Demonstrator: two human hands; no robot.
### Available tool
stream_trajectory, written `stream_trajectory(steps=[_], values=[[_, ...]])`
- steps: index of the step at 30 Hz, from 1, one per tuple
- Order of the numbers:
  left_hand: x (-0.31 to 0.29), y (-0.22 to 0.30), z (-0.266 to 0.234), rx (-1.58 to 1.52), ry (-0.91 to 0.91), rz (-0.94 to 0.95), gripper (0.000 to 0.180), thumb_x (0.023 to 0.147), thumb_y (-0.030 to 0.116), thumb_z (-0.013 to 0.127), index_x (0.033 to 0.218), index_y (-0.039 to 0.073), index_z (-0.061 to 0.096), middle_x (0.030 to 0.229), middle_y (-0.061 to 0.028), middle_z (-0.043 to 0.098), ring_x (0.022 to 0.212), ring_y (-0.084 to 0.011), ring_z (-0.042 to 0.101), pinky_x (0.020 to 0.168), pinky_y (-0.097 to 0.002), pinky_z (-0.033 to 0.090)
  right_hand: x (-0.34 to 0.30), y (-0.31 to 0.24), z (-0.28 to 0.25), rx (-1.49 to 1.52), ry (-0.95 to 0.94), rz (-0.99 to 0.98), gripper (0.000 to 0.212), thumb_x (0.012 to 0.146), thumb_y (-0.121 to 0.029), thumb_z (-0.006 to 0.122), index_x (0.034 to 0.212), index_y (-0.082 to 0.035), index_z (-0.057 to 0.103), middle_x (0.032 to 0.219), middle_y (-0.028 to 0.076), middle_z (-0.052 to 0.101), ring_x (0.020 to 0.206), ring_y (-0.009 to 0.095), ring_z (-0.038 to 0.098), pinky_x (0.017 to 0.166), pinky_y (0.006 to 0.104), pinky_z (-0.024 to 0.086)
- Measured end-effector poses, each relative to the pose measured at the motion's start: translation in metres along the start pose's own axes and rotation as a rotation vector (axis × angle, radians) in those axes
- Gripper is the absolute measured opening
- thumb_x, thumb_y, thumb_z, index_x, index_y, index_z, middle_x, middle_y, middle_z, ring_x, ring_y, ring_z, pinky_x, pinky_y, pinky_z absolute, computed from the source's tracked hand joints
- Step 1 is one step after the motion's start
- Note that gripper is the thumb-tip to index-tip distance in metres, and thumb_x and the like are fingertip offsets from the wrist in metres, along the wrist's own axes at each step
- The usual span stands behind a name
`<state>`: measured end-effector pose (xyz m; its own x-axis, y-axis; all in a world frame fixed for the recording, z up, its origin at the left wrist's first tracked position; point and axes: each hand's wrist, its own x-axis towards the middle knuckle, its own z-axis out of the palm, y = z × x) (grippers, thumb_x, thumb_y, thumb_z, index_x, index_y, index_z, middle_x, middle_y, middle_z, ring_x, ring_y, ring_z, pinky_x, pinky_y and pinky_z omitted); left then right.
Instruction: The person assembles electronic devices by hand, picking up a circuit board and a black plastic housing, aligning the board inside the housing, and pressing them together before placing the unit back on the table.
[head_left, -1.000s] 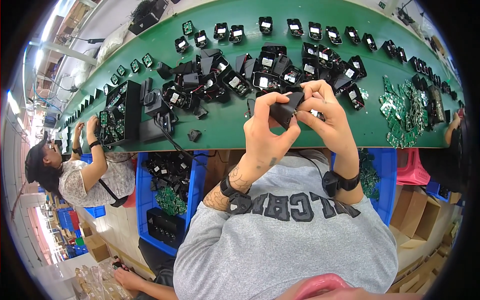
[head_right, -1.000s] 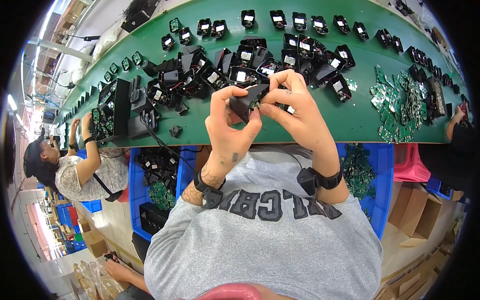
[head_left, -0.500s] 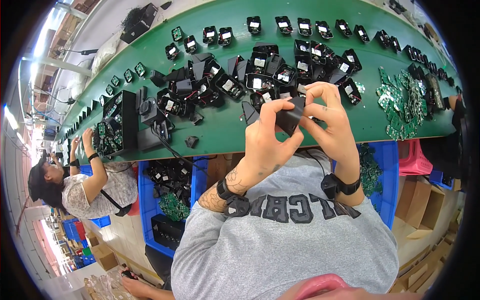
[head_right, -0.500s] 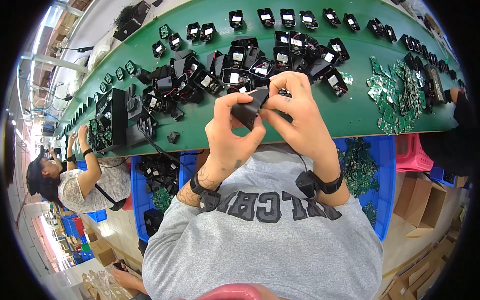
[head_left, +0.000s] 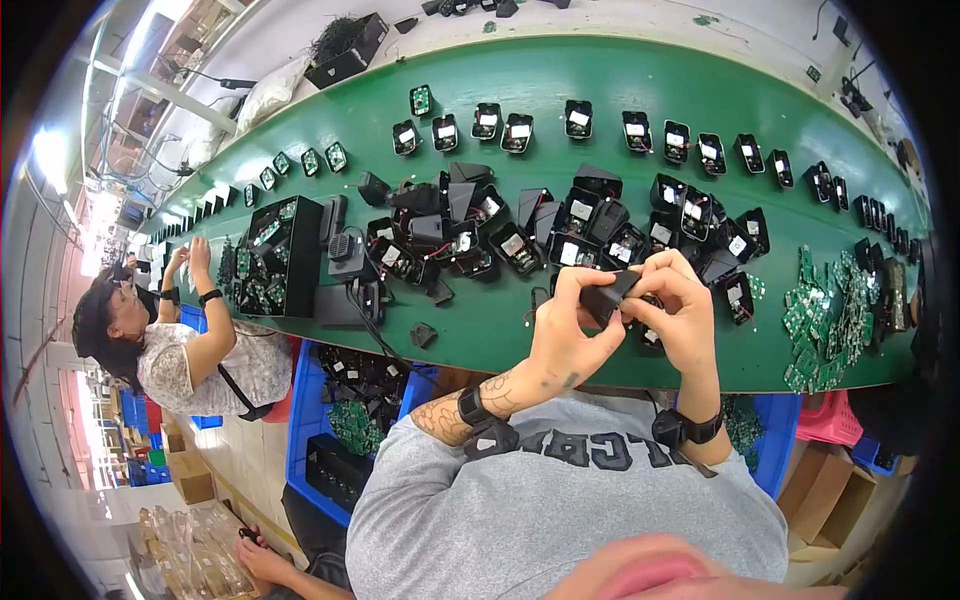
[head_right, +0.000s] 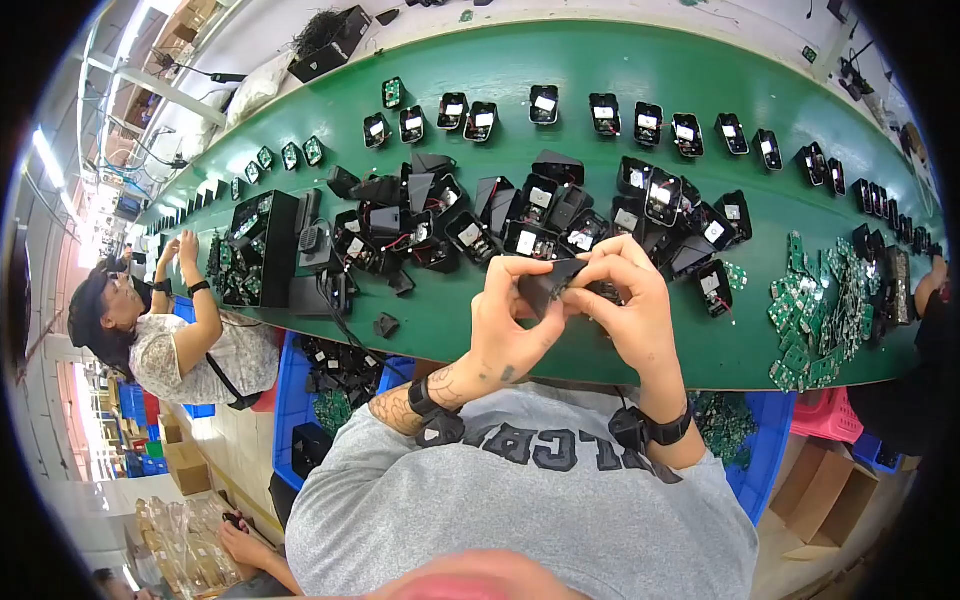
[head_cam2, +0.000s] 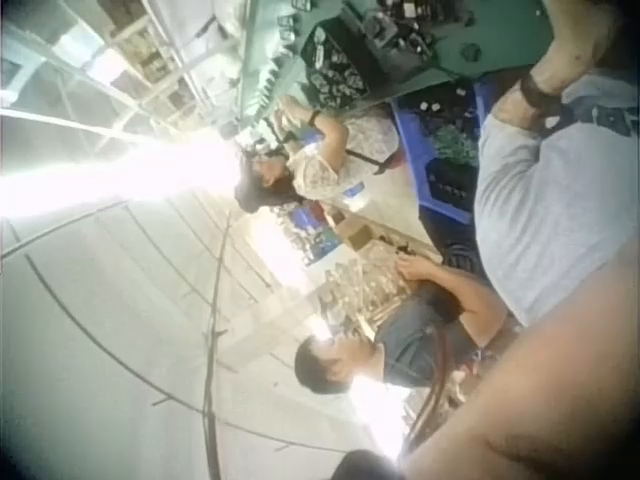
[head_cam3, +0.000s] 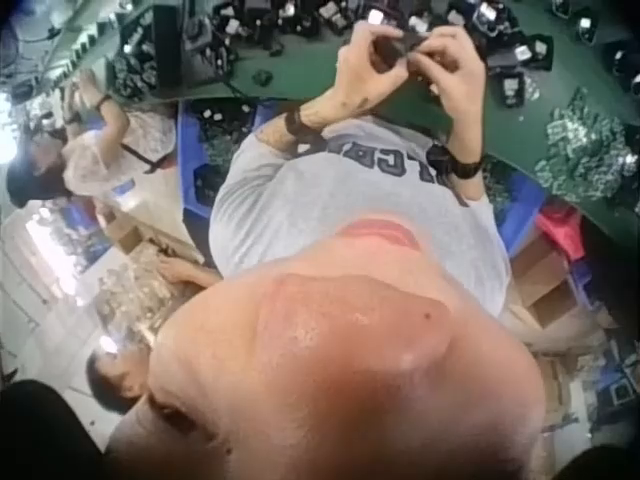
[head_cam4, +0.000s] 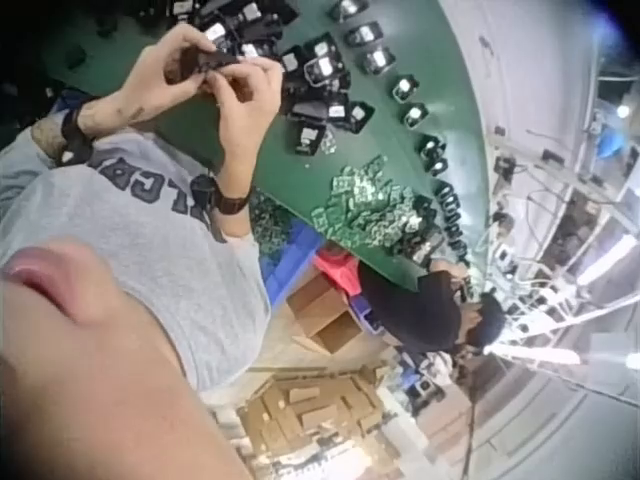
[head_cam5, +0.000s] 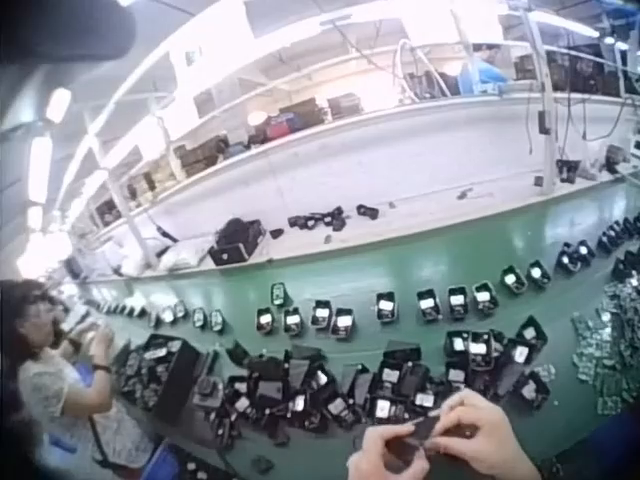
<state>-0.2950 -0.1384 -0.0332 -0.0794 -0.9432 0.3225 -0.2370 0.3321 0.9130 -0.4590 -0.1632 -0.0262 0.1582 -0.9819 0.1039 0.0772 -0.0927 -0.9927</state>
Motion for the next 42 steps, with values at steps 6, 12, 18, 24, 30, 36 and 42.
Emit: stream_trajectory(steps=[6, 12, 18, 24, 30, 36, 42], values=[[0.068, -0.002, -0.022, -0.609, -0.458, -0.597, 0.032, 0.086, 0.004, 0.057, 0.114, -0.001, 0.042, 0.089, -0.0159, 0.065, 0.069, -0.0249, 0.071, 0.057, -0.0301, 0.059, 0.021, -0.003, -0.018, -0.551, -0.012, -0.691, 0.025, 0.061, 0.0, 0.08, 0.085, -0.004, 0.072, 0.082, 0.006, 0.063, 0.085, 0.023, 0.06, 0.071, 0.0308, 0.05], [0.093, 0.004, -0.021, -0.465, -0.664, -0.76, 0.029, 0.086, 0.011, 0.058, 0.112, 0.001, 0.05, 0.091, -0.011, 0.067, 0.069, -0.0224, 0.071, 0.057, -0.026, 0.058, 0.025, -0.025, -0.05, -0.734, -0.304, -0.782, 0.025, 0.063, -0.003, 0.073, 0.088, -0.004, 0.071, 0.087, 0.006, 0.067, 0.094, 0.028, 0.064, 0.075, 0.036, 0.052], [0.092, 0.007, -0.022, -0.445, -0.703, -0.767, 0.032, 0.086, 0.018, 0.056, 0.112, 0.0, 0.052, 0.096, -0.0104, 0.065, 0.074, -0.025, 0.072, 0.061, -0.0267, 0.058, 0.024, -0.034, -0.045, -1.005, -0.302, -0.989, 0.027, 0.062, -0.007, 0.072, 0.088, -0.005, 0.065, 0.087, 0.005, 0.061, 0.097, 0.027, 0.062, 0.085, 0.0437, 0.049], [0.066, 0.008, -0.026, -0.509, -0.509, -0.612, 0.032, 0.086, 0.008, 0.058, 0.115, -0.002, 0.049, 0.099, -0.0121, 0.066, 0.077, -0.0275, 0.071, 0.065, -0.0303, 0.059, 0.004, -0.008, -0.014, -0.828, 0.13, -0.696, 0.017, 0.063, 0.0, 0.073, 0.075, -0.005, 0.063, 0.081, 0.005, 0.059, 0.087, 0.024, 0.057, 0.077, 0.037, 0.046], [0.037, 0.001, -0.012, -0.265, -0.149, -0.156, 0.035, 0.079, 0.005, 0.067, 0.11, 0.002, 0.051, 0.076, -0.0031, 0.062, 0.062, -0.0048, 0.06, 0.054, -0.0212, 0.048, -0.007, 0.002, 0.021, -0.572, 0.333, -0.457, 0.012, 0.068, 0.004, 0.07, 0.075, -0.001, 0.063, 0.078, 0.006, 0.06, 0.087, 0.021, 0.056, 0.076, 0.0291, 0.044], [0.028, 0.002, -0.01, -0.131, -0.055, -0.122, 0.036, 0.084, -0.003, 0.063, 0.116, 0.001, 0.046, 0.094, -0.0081, 0.064, 0.078, -0.0099, 0.064, 0.063, -0.0198, 0.052, 0.004, 0.019, 0.027, -0.43, 0.412, -0.417, 0.013, 0.069, 0.004, 0.072, 0.08, 0.001, 0.065, 0.084, 0.008, 0.062, 0.086, 0.02, 0.059, 0.072, 0.0291, 0.047], [0.047, -0.012, -0.015, -0.306, -0.103, -0.226, 0.036, 0.085, 0.002, 0.063, 0.116, 0.001, 0.044, 0.088, -0.0084, 0.065, 0.071, -0.0106, 0.065, 0.062, -0.0233, 0.055, 0.011, 0.02, 0.026, -0.46, 0.377, -0.468, 0.011, 0.073, -0.001, 0.073, 0.083, -0.001, 0.07, 0.081, 0.007, 0.062, 0.088, 0.023, 0.057, 0.078, 0.033, 0.046]])
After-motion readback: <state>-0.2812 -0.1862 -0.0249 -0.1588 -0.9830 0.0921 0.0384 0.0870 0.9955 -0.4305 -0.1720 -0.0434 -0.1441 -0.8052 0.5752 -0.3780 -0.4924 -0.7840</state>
